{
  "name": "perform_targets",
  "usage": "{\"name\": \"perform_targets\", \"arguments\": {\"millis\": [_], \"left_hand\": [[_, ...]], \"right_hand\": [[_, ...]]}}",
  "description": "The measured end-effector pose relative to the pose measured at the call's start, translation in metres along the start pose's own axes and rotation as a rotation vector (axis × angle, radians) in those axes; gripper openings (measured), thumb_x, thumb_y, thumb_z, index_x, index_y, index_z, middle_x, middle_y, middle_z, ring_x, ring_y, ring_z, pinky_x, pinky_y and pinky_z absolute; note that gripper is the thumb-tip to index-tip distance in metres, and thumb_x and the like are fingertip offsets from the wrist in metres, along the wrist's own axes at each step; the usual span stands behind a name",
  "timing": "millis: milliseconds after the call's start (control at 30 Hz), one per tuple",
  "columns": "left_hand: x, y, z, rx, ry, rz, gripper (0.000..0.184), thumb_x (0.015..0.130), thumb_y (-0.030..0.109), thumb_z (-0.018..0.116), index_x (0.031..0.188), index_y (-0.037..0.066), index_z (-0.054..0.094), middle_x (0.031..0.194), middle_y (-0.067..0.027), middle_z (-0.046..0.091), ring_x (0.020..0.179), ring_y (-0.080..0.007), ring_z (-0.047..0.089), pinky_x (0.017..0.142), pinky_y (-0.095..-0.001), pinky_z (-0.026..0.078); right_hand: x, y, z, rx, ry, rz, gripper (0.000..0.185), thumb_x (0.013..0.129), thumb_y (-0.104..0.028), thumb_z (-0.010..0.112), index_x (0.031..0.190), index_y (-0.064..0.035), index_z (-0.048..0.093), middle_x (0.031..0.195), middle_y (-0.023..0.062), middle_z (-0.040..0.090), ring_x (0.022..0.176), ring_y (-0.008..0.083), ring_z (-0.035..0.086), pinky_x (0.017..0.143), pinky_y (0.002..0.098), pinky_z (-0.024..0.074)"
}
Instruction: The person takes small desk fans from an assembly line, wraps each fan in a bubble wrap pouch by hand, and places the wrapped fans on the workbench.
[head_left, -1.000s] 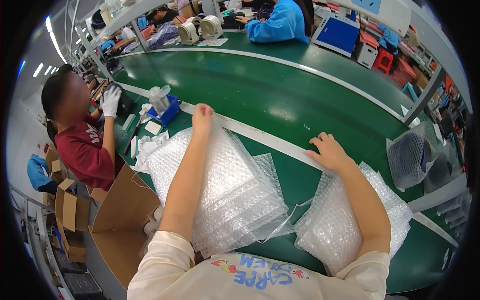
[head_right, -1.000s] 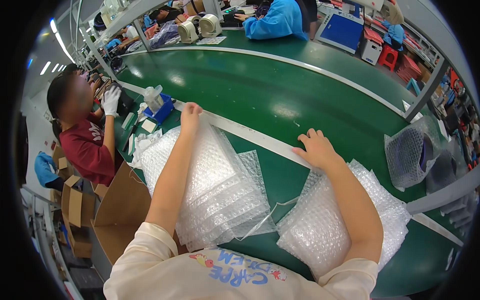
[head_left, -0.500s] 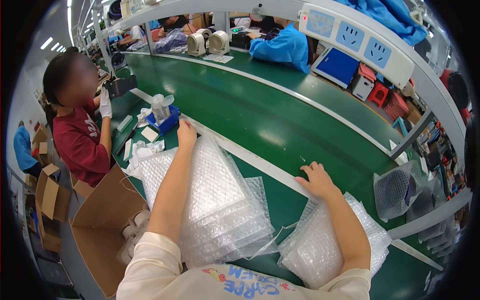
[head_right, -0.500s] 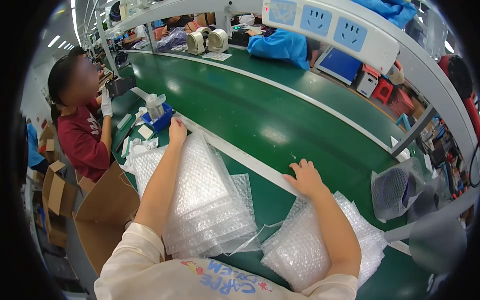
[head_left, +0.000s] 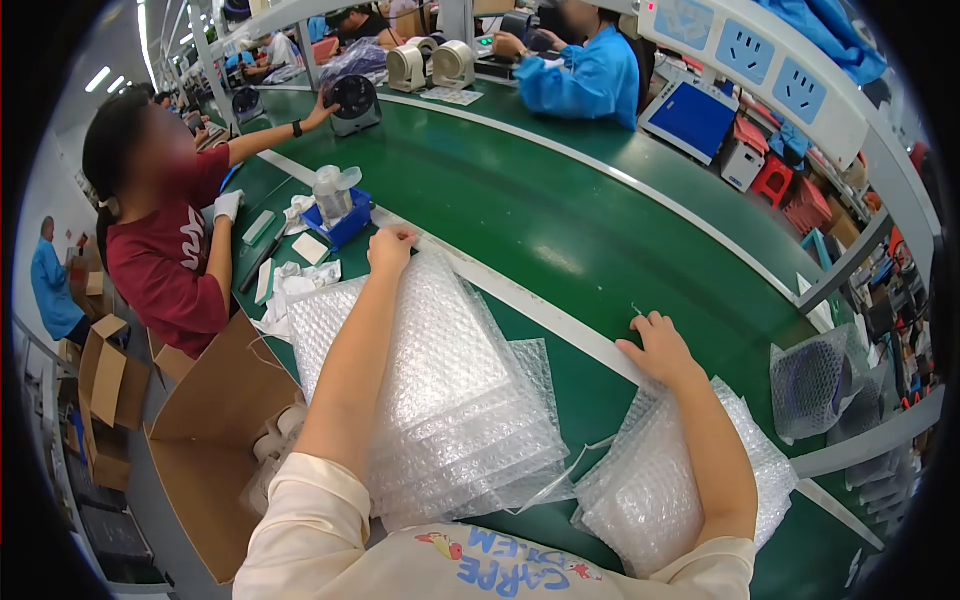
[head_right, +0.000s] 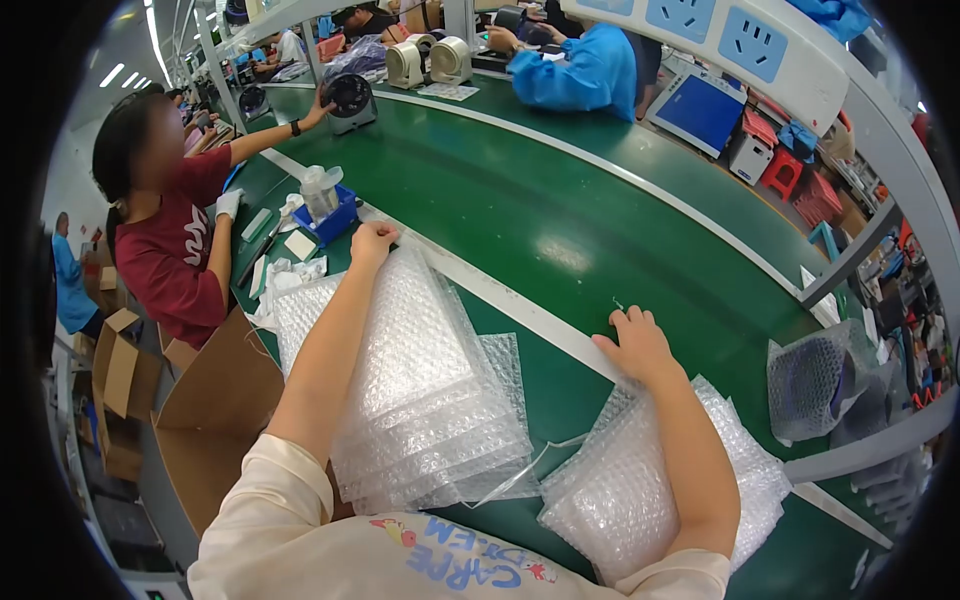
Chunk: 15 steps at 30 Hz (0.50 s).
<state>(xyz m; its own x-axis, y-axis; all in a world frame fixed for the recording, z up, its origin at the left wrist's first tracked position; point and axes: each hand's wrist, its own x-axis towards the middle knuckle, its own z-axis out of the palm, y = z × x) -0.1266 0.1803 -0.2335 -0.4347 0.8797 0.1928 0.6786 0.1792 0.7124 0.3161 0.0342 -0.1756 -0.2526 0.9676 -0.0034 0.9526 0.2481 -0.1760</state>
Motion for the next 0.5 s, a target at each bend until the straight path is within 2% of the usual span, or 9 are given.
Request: {"name": "perform_targets", "arguments": {"millis": [100,200,300,400,500], "left_hand": [[-0.004,0.003,0.000,0.154,0.087,0.032,0.010,0.073,0.023,0.068,0.081,0.018,0.072,0.089,-0.0052,0.065,0.089,-0.0264,0.059,0.075,-0.0408,0.047],[-0.008,0.009,0.001,0.279,0.139,0.103,0.012,0.077,0.024,0.064,0.081,0.017,0.072,0.093,-0.0064,0.062,0.092,-0.0291,0.055,0.076,-0.0432,0.045],[-0.008,0.008,0.002,0.158,0.420,0.140,0.014,0.078,0.021,0.059,0.081,0.016,0.072,0.091,-0.0074,0.061,0.091,-0.0287,0.055,0.075,-0.0423,0.045],[-0.011,0.009,-0.001,0.215,0.467,0.117,0.018,0.077,0.015,0.056,0.085,0.019,0.072,0.093,-0.0065,0.060,0.092,-0.0281,0.054,0.077,-0.0407,0.045],[-0.015,0.012,-0.004,0.341,0.348,0.282,0.016,0.076,0.016,0.057,0.082,0.017,0.072,0.091,-0.0070,0.059,0.093,-0.0269,0.053,0.076,-0.0400,0.044]], "right_hand": [[0.001,0.003,0.002,0.002,-0.003,0.012,0.042,0.081,-0.039,0.059,0.104,-0.0042,0.055,0.101,0.0141,0.050,0.097,0.0309,0.049,0.083,0.0402,0.0445],[0.000,0.003,0.002,-0.018,-0.006,0.024,0.043,0.081,-0.039,0.059,0.104,-0.0037,0.054,0.100,0.0142,0.050,0.096,0.0310,0.049,0.083,0.0404,0.0448],[-0.001,0.000,-0.003,-0.034,-0.045,0.057,0.045,0.082,-0.040,0.058,0.106,-0.0024,0.053,0.102,0.0152,0.051,0.097,0.0311,0.050,0.082,0.0406,0.0451],[-0.001,0.000,-0.003,-0.051,-0.056,0.079,0.048,0.082,-0.041,0.057,0.108,-0.0012,0.053,0.105,0.0166,0.052,0.099,0.0317,0.050,0.082,0.0405,0.0451],[0.000,0.002,-0.002,-0.080,-0.066,0.090,0.049,0.082,-0.041,0.057,0.110,-0.0010,0.053,0.106,0.0173,0.052,0.099,0.0322,0.051,0.082,0.0418,0.0450]]}}
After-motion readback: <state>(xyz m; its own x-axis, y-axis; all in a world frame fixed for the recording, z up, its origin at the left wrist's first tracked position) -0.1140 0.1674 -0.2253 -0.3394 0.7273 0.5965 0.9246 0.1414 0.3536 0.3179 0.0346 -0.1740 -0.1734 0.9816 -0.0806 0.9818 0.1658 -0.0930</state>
